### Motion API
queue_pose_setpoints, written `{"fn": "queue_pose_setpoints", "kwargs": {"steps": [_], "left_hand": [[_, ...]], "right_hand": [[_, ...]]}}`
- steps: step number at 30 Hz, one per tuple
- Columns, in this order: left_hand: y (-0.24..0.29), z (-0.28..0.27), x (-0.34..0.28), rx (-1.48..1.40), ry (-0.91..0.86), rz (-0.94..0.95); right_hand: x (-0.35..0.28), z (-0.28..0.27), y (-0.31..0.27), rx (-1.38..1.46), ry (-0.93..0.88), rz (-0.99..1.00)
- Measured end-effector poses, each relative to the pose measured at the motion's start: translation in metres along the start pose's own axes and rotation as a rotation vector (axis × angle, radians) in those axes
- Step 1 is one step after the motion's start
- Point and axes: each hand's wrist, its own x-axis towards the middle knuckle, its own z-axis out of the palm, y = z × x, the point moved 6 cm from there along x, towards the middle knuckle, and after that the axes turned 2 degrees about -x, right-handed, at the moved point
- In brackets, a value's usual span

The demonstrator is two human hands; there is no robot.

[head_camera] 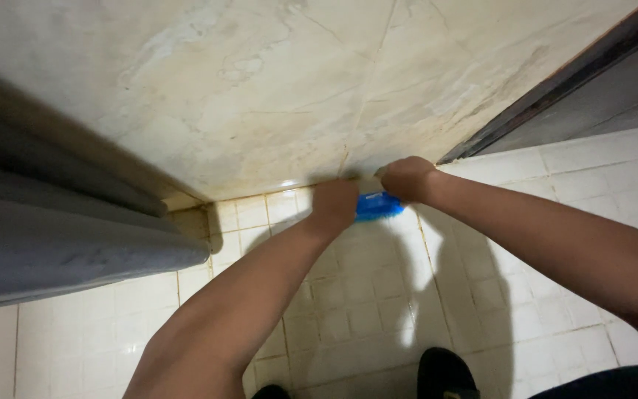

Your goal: The person sprays a cleaning solution onto the shower floor and walls using a handheld sprayer. They then pick up a blue scrub brush and scrub the grout lines along the base of the shower walls.

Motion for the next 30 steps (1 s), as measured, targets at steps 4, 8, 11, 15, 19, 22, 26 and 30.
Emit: {"fn": "queue_pose_setpoints", "kwargs": {"steps": [4,8,11,15,19,22,26,30], "left_hand": [[0.004,-0.001,0.003,-0.018,-0.076,-0.06],[0.012,-0.013,0.0,-0.01,-0.111,-0.047],[0.014,-0.02,-0.006,0.003,-0.163,-0.036],[0.019,-0.032,-0.012,-0.002,-0.162,-0.032],[0.022,-0.041,-0.015,-0.005,-0.156,-0.03],[0.023,-0.042,-0.018,-0.01,-0.153,-0.028],[0.026,-0.044,-0.021,-0.014,-0.15,-0.019],[0.027,-0.052,-0.037,-0.016,-0.146,-0.006]], "right_hand": [[-0.006,-0.022,0.001,-0.028,0.066,0.045],[0.002,0.008,0.007,-0.023,0.03,0.091],[0.003,0.009,0.008,-0.009,0.109,0.084],[-0.014,-0.016,0.008,0.013,-0.052,0.154],[-0.01,0.006,0.016,0.055,0.032,0.153],[-0.016,0.006,0.017,0.001,-0.086,0.143],[-0.022,0.003,0.021,0.003,-0.059,0.189],[-0.018,0.022,0.027,0.043,0.077,0.182]]}}
